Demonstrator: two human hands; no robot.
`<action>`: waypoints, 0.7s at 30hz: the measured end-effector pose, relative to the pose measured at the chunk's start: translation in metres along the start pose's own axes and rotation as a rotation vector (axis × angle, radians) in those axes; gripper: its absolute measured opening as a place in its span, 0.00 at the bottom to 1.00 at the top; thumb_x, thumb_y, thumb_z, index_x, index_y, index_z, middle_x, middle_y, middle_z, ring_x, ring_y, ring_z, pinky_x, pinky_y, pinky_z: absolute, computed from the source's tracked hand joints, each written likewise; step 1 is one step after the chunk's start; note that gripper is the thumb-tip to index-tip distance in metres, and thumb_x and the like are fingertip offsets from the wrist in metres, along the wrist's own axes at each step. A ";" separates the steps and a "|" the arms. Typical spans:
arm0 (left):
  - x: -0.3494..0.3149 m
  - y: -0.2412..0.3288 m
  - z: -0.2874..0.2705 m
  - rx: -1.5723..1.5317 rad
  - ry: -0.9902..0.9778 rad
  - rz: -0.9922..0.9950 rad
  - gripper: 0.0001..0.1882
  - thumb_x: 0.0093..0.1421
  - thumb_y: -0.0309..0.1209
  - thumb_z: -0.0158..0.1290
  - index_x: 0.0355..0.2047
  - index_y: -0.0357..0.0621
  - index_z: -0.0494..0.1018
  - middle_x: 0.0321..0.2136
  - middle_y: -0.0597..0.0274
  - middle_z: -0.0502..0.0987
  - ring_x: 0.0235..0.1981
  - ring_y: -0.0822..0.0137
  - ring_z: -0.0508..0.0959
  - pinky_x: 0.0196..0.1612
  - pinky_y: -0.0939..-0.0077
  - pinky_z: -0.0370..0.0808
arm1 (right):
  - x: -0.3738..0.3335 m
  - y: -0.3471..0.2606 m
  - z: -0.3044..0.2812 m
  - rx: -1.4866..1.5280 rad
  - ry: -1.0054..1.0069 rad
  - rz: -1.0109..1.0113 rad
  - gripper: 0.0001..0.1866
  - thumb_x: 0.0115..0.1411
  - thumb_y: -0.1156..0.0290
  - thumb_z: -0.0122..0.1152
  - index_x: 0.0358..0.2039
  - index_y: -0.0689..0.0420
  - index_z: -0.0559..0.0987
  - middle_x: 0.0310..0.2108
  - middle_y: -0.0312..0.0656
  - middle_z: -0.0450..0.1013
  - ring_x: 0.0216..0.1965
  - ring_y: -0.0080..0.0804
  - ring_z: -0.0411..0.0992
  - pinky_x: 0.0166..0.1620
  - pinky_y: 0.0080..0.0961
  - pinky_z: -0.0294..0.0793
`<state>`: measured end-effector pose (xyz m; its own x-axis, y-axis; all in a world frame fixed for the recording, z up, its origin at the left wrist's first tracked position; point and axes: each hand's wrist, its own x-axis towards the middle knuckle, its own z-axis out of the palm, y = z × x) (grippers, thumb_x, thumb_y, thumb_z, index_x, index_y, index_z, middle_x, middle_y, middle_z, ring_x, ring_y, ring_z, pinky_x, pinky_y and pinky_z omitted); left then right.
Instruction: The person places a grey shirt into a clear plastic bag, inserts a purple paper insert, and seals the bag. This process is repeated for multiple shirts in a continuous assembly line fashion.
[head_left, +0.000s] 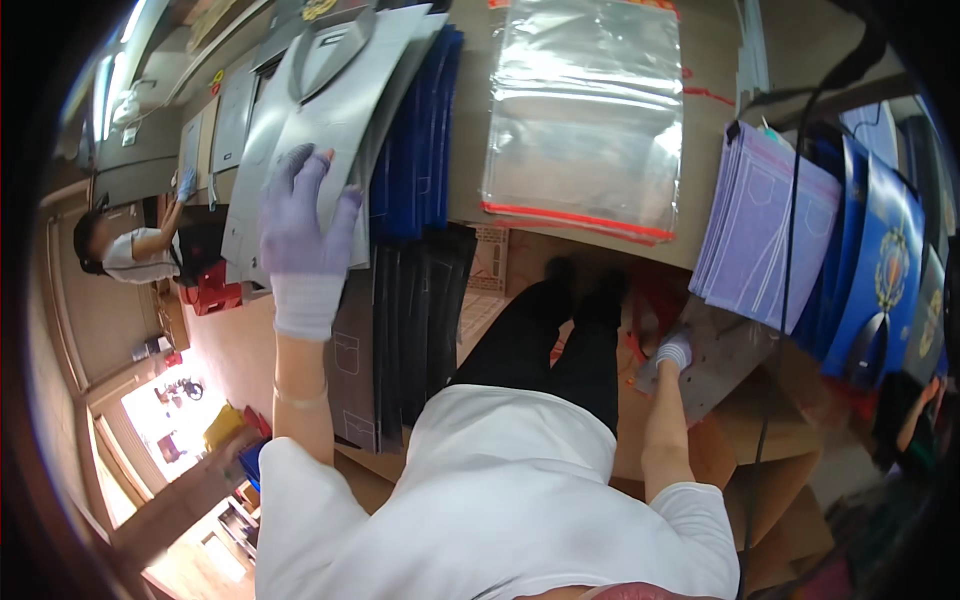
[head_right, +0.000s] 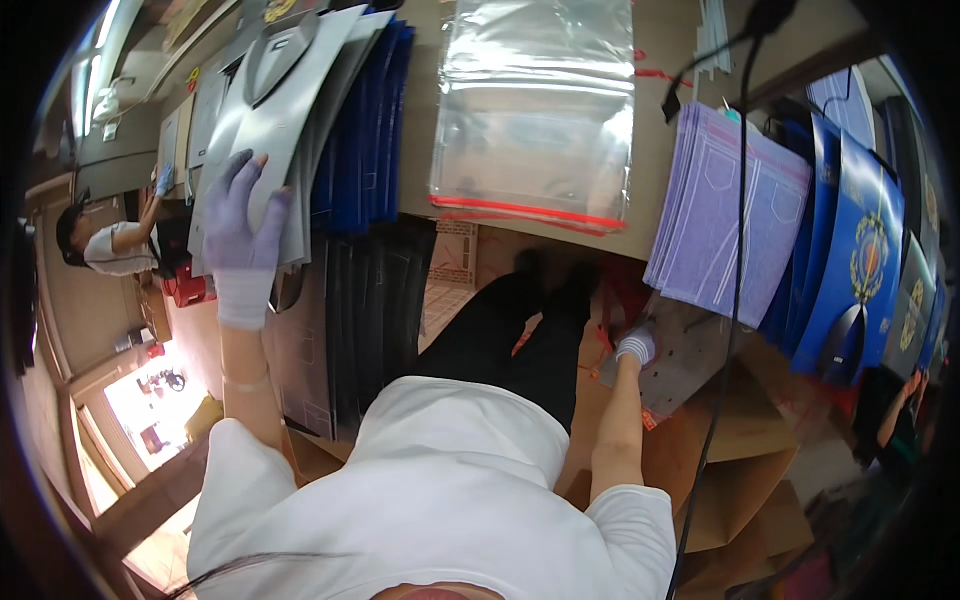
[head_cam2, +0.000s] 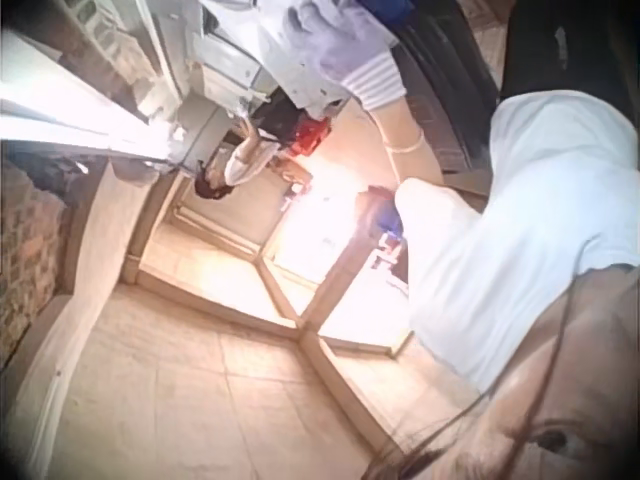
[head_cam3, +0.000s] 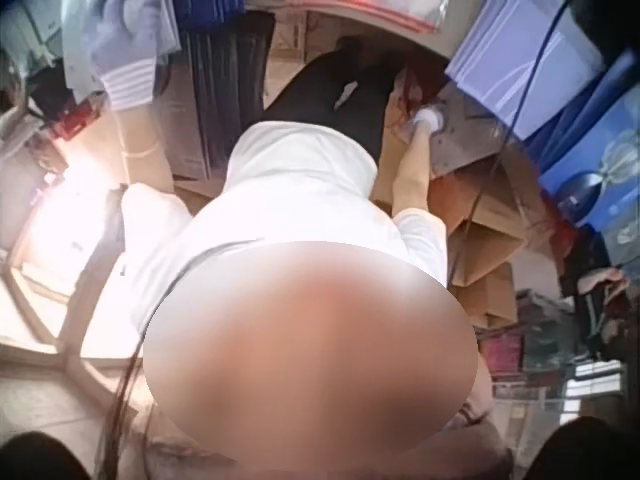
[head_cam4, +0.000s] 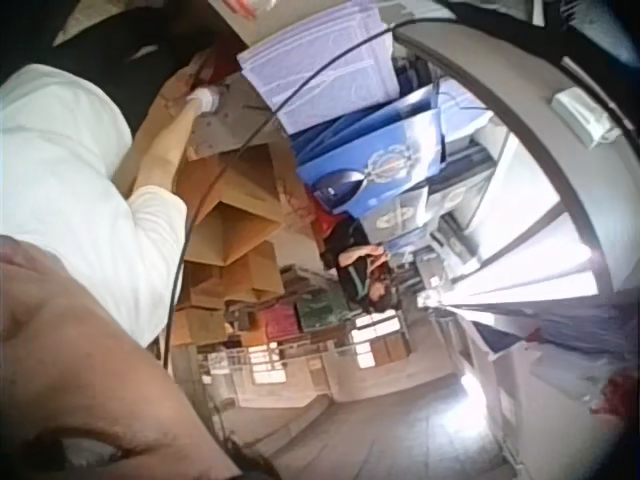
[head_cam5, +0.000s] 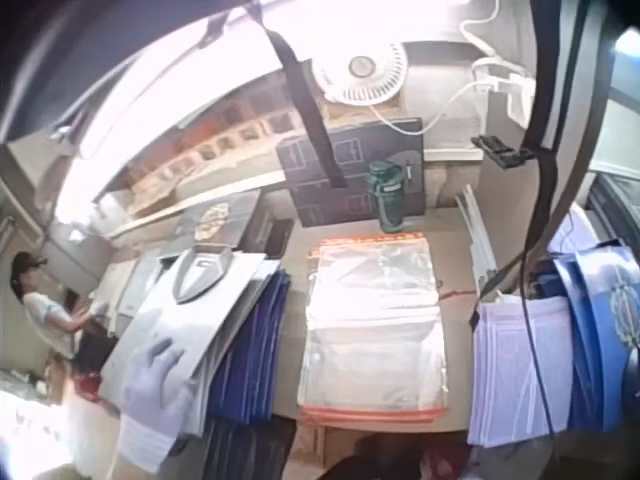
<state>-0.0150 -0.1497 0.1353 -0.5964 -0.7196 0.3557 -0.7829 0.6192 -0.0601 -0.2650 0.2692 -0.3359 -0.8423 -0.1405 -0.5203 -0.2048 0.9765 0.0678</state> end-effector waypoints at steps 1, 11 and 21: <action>-0.007 -0.019 0.009 0.241 -0.014 -0.013 0.14 0.51 0.31 0.52 0.38 0.38 0.72 0.43 0.52 0.72 0.42 0.54 0.71 0.46 0.68 0.68 | -0.002 -0.013 -0.014 -0.044 -0.054 -0.094 0.19 0.52 0.60 0.55 0.43 0.54 0.71 0.37 0.50 0.73 0.38 0.49 0.72 0.40 0.39 0.72; -0.029 0.011 -0.108 -0.095 0.222 -0.302 0.14 0.53 0.29 0.48 0.41 0.44 0.70 0.28 0.50 0.69 0.26 0.51 0.73 0.30 0.62 0.71 | -0.190 -0.194 -0.233 0.452 -0.031 -1.454 0.25 0.48 0.72 0.57 0.49 0.55 0.68 0.35 0.43 0.72 0.39 0.42 0.70 0.44 0.32 0.69; -0.062 0.107 -0.145 -1.001 0.684 -0.299 0.34 0.45 0.20 0.47 0.55 0.31 0.52 0.28 0.43 0.70 0.26 0.51 0.75 0.30 0.64 0.73 | -0.276 -0.217 -0.291 0.707 -0.137 -1.445 0.28 0.54 0.65 0.54 0.53 0.62 0.62 0.48 0.54 0.62 0.49 0.41 0.61 0.47 0.34 0.62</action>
<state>-0.0366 0.0067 0.2418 0.0306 -0.7483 0.6627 -0.2148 0.6426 0.7355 -0.1335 0.0486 0.0408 -0.1025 -0.9860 0.1316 -0.4556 -0.0710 -0.8873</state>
